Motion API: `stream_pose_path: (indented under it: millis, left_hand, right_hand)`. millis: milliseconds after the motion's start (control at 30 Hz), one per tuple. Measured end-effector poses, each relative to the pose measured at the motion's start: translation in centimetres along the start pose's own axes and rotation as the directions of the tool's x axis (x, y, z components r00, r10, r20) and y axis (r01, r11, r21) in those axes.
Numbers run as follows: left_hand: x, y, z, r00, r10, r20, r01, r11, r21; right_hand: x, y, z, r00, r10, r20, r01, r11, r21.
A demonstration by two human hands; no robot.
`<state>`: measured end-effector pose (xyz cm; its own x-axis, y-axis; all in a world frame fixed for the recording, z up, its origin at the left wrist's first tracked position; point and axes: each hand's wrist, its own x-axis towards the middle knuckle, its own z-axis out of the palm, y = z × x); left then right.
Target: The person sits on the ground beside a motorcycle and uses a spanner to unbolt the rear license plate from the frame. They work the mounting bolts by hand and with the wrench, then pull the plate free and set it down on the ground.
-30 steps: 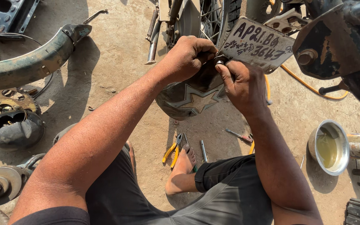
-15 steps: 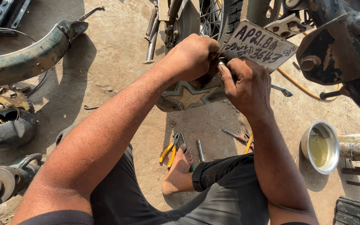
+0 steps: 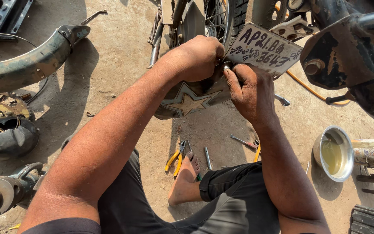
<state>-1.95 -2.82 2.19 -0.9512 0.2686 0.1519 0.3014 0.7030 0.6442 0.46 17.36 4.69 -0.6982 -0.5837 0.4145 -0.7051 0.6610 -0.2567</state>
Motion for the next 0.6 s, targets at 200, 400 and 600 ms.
stream_pose_path:
  millis: [200,400,600]
  left_hand:
    - [-1.0,-2.7,0.4,0.989,-0.001,-0.148,-0.001,1.000,-0.009]
    - [-1.4,-3.3,1.7,0.977,0.195,-0.088,-0.212,0.827,-0.520]
    - [-1.4,-3.6,3.0,0.998,-0.017,-0.059,-0.020,0.822,-0.569]
  right_hand:
    - [-0.2,0.4,0.4,0.991,0.132,0.037,-0.133,0.990,0.052]
    - [-0.5,1.0,2.4,0.915,0.336,0.222,-0.403,0.769,0.496]
    - [-1.0,0.8,3.6,0.926,0.313,0.210,-0.371,0.659,0.655]
